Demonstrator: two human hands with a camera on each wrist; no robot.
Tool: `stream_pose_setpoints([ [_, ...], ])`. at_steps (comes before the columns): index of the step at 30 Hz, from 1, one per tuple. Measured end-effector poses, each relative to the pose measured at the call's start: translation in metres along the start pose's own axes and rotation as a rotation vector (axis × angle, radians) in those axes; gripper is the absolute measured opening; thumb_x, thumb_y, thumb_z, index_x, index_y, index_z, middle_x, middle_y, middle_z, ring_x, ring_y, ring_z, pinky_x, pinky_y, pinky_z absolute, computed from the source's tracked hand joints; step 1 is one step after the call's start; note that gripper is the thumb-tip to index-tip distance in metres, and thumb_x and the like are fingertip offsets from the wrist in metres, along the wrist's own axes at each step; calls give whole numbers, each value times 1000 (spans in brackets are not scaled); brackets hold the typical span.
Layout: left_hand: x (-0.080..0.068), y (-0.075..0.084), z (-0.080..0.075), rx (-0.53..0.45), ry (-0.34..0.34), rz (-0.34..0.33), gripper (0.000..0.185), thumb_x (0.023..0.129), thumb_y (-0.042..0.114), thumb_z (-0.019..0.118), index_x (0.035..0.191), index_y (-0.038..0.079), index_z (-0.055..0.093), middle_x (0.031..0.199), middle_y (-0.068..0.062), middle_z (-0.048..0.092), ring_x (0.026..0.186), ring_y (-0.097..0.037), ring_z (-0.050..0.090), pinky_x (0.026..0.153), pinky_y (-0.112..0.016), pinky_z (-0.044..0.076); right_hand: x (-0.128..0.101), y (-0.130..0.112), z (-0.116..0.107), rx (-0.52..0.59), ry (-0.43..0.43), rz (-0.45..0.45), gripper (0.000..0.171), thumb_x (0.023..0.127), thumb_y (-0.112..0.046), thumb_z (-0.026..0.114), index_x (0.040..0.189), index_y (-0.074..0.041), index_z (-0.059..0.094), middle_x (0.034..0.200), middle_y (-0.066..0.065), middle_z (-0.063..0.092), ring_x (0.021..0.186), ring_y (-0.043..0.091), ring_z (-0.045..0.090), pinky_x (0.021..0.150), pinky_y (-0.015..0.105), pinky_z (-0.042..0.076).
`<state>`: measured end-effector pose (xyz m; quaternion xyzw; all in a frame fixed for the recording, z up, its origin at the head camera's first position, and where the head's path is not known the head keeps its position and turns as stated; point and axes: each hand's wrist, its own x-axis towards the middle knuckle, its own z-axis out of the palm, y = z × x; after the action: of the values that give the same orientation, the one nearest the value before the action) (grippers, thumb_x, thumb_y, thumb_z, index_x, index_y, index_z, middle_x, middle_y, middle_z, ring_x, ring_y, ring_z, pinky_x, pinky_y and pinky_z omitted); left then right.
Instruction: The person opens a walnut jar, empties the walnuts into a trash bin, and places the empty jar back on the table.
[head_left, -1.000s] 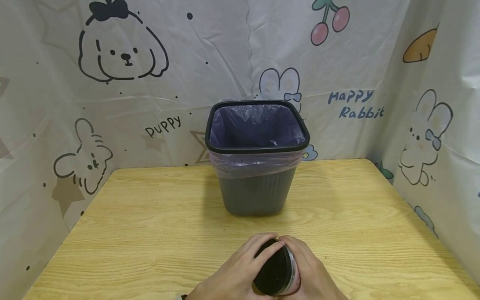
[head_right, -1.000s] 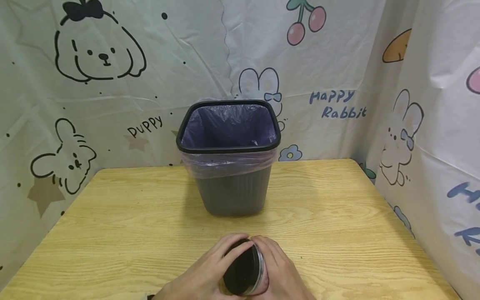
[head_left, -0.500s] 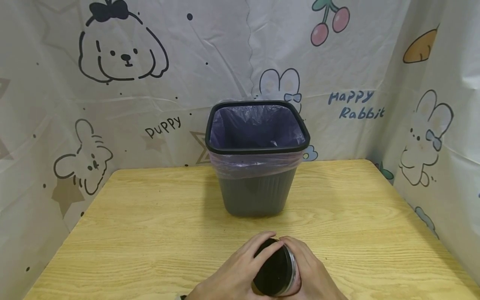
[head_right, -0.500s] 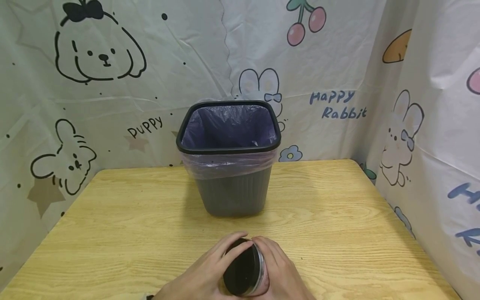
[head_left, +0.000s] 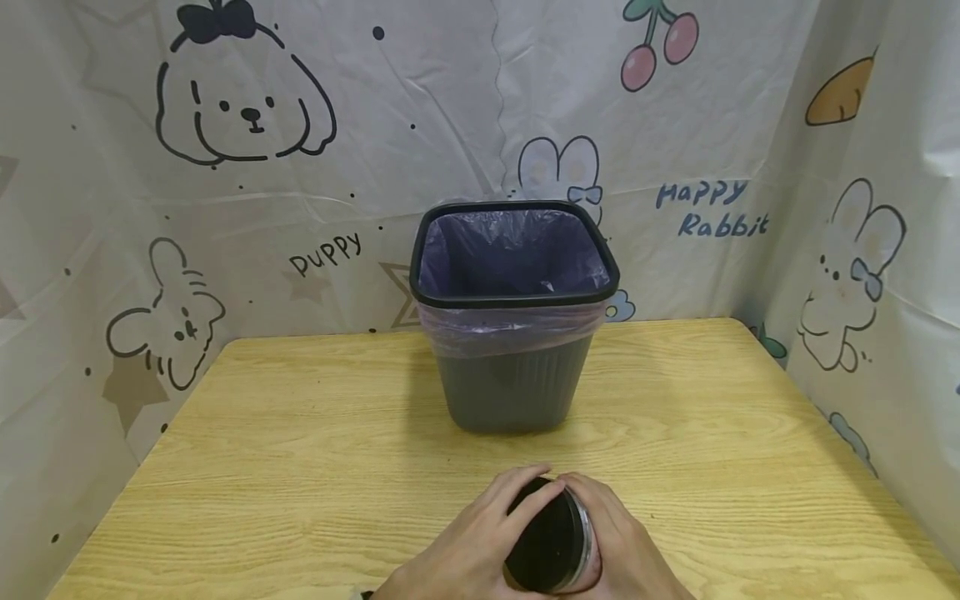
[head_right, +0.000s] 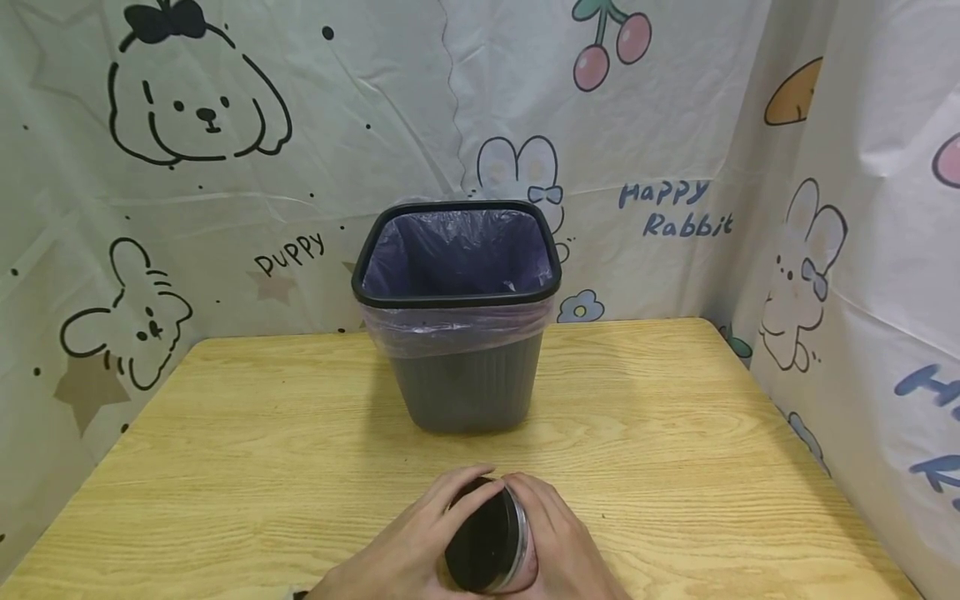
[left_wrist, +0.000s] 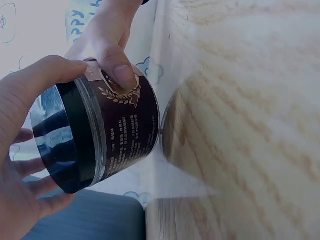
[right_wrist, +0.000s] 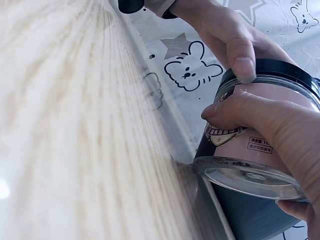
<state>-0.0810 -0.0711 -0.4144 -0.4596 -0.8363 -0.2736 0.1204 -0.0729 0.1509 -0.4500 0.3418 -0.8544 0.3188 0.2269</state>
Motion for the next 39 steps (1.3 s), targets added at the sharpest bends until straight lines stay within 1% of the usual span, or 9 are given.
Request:
stream_pose_setpoints([
  [3, 1, -1, -1, 3, -12, 34, 101, 76, 60, 72, 154, 19, 23, 152, -5, 27, 137, -19, 33, 103, -39, 41, -1, -1, 0, -2, -13, 6, 109, 58, -59, 86, 142, -5, 42, 133, 9, 50, 116, 23, 53, 89, 35, 51],
  [6, 1, -2, -2, 2, -30, 62, 99, 78, 59, 71, 154, 18, 23, 152, -5, 27, 137, -18, 32, 105, -38, 39, -1, -1, -1, -5, -17, 9, 109, 59, -59, 86, 143, -5, 41, 134, 10, 50, 117, 24, 52, 87, 39, 53],
  [9, 1, -2, -3, -3, -43, 64, 97, 79, 59, 70, 154, 18, 22, 151, -5, 30, 136, -17, 33, 105, -36, 39, -1, -1, -1, -11, -12, 4, 110, 59, -59, 86, 143, -5, 41, 134, 10, 50, 118, 24, 52, 90, 35, 51],
  [14, 0, -1, -3, -10, -44, 28, 98, 78, 60, 71, 154, 18, 23, 148, -4, 33, 134, -17, 35, 103, -36, 41, 0, -1, 0, -9, 6, -9, 109, 57, -59, 86, 142, -6, 42, 134, 7, 50, 118, 20, 52, 98, 21, 42],
  [16, 0, -1, -3, -11, -39, 13, 99, 77, 59, 72, 153, 18, 24, 147, -4, 34, 133, -17, 36, 102, -36, 42, 0, -1, 1, 0, 6, -9, 109, 57, -59, 86, 142, -7, 42, 134, 6, 50, 118, 19, 51, 99, 19, 40],
  [24, -2, 0, -3, -18, -31, -25, 102, 74, 58, 75, 154, 20, 23, 145, -5, 36, 131, -18, 38, 99, -38, 45, -1, -2, 0, 4, -18, 10, 108, 59, -58, 86, 142, -7, 41, 133, 7, 50, 117, 22, 52, 92, 33, 49],
  [31, 0, 0, -4, -17, -64, -13, 105, 73, 57, 77, 154, 22, 22, 151, -6, 28, 136, -20, 33, 102, -41, 42, -1, -1, 1, 1, 4, -5, 110, 57, -59, 87, 142, -5, 42, 134, 8, 50, 118, 21, 51, 99, 19, 40],
  [35, 1, -1, -5, -64, -70, 11, 103, 74, 54, 78, 154, 20, 22, 152, -4, 27, 137, -18, 32, 104, -38, 40, -1, -1, 0, 5, -5, 0, 110, 58, -58, 86, 142, -5, 41, 134, 10, 50, 119, 22, 51, 101, 17, 37],
  [39, 1, -2, -5, -77, -59, 16, 104, 74, 53, 78, 154, 18, 21, 149, -5, 31, 135, -17, 34, 103, -36, 41, 1, -1, 0, 12, 8, -4, 109, 57, -57, 87, 141, -5, 43, 134, 7, 50, 119, 20, 51, 101, 15, 36],
])
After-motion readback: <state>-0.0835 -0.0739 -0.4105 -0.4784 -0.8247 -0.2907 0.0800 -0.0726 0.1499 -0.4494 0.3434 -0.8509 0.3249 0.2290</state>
